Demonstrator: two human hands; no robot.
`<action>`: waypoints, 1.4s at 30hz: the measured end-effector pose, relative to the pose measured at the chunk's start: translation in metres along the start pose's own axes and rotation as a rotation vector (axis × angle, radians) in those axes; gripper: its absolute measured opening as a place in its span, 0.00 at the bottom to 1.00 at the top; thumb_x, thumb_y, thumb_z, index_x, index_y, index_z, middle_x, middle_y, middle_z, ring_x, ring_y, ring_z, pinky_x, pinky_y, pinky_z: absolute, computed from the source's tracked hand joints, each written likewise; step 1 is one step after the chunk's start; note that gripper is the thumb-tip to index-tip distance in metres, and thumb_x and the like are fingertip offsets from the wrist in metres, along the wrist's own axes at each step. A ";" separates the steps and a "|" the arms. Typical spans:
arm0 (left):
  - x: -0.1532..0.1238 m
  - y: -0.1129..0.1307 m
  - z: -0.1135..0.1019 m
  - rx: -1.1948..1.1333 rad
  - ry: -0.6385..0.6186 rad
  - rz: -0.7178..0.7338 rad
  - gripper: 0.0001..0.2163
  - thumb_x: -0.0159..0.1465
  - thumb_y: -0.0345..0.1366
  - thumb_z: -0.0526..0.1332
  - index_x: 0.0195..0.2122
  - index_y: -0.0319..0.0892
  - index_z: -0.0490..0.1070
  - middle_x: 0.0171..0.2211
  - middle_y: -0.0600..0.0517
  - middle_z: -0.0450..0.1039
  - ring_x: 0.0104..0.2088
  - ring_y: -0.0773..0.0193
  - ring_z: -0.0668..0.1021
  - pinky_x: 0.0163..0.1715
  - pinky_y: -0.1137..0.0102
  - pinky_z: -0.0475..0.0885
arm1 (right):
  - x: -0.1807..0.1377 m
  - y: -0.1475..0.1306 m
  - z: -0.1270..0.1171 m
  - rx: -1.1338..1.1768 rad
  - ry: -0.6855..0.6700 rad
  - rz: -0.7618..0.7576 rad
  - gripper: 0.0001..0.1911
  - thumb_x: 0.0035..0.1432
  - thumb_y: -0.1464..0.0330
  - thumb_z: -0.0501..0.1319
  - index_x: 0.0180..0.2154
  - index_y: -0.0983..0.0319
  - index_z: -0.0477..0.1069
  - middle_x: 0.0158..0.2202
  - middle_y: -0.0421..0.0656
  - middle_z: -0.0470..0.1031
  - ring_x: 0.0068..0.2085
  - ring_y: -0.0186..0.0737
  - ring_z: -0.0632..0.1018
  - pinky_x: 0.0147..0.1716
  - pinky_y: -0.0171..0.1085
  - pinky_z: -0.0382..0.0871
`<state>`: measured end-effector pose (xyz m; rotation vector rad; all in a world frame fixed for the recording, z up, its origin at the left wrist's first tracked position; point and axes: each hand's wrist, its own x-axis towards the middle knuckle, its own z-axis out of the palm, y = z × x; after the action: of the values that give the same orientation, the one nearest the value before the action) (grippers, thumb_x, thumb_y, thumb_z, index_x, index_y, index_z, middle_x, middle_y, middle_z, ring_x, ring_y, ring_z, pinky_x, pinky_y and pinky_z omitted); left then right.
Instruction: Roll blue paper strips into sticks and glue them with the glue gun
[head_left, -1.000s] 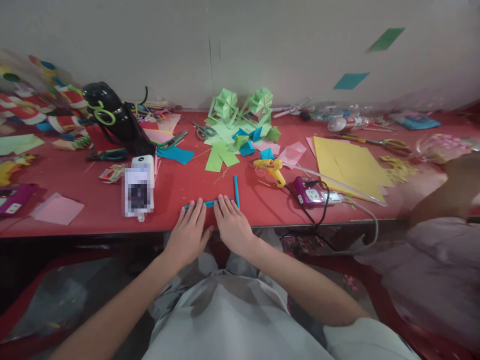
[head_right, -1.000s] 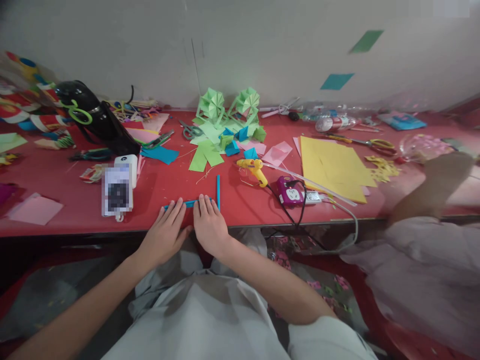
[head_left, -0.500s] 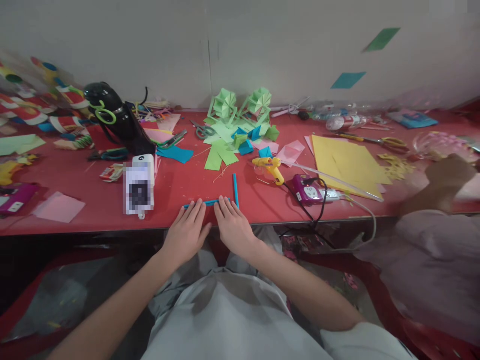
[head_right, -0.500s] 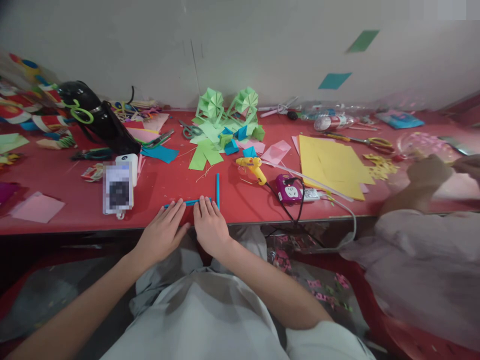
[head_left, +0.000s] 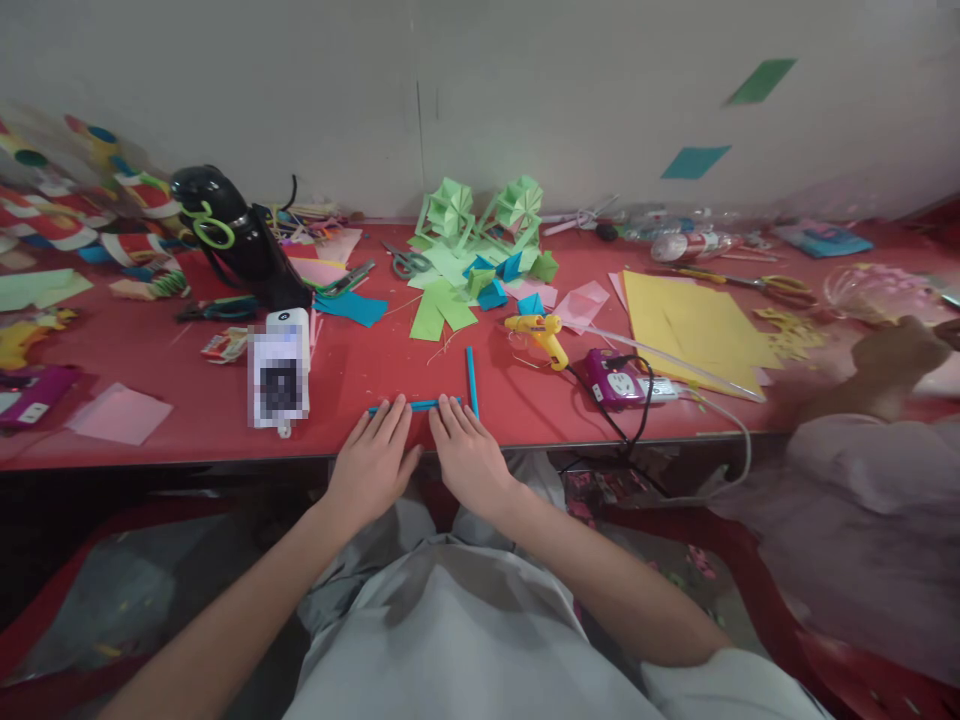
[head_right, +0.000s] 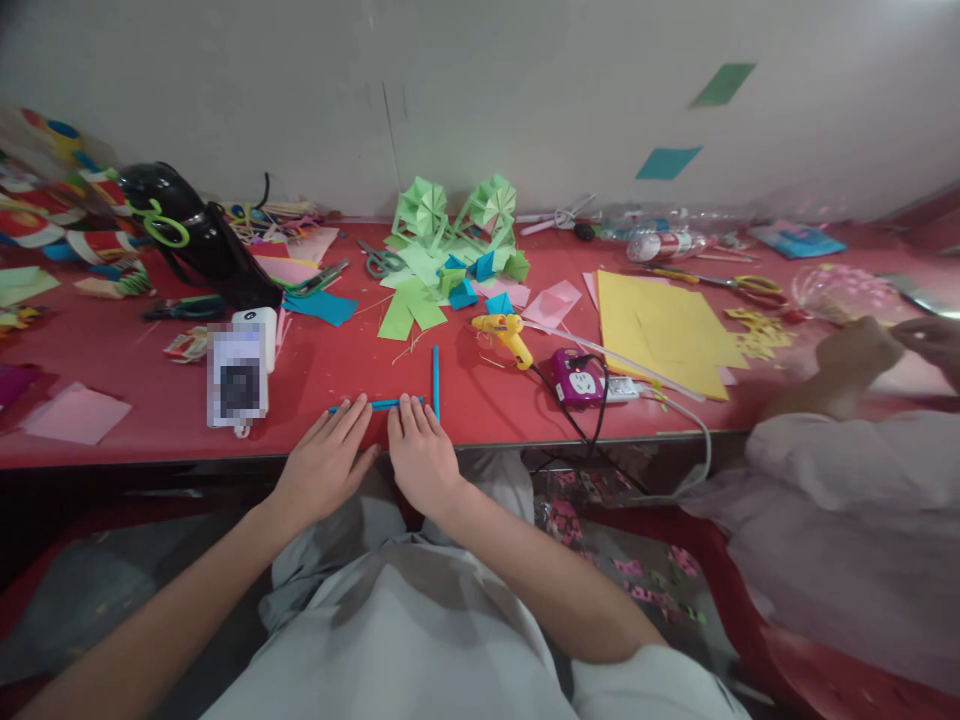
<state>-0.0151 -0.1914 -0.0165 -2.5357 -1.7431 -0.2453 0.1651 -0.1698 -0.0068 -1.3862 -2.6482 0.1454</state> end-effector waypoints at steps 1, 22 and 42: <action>0.000 0.001 0.000 0.008 -0.001 0.000 0.26 0.72 0.41 0.49 0.66 0.29 0.62 0.69 0.37 0.57 0.67 0.43 0.66 0.64 0.48 0.63 | 0.000 0.000 0.000 0.002 0.001 0.000 0.28 0.63 0.79 0.51 0.64 0.77 0.63 0.68 0.64 0.57 0.69 0.54 0.62 0.68 0.50 0.59; 0.049 -0.017 -0.045 -0.002 -0.281 0.064 0.13 0.65 0.23 0.52 0.40 0.42 0.76 0.36 0.45 0.77 0.36 0.55 0.81 0.33 0.66 0.71 | 0.008 0.014 -0.005 0.044 -0.064 -0.087 0.29 0.62 0.80 0.50 0.65 0.77 0.62 0.68 0.61 0.59 0.69 0.52 0.62 0.68 0.49 0.58; 0.081 0.008 -0.007 -0.493 -0.104 -0.161 0.08 0.64 0.28 0.60 0.39 0.40 0.79 0.38 0.45 0.77 0.40 0.56 0.81 0.42 0.64 0.77 | 0.080 0.089 -0.013 0.149 -0.066 -0.301 0.24 0.59 0.80 0.54 0.55 0.66 0.75 0.65 0.53 0.67 0.69 0.48 0.63 0.67 0.50 0.59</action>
<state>0.0198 -0.1208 0.0036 -2.7622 -2.1580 -0.6351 0.1948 -0.0534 -0.0007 -0.9420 -2.7945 0.3498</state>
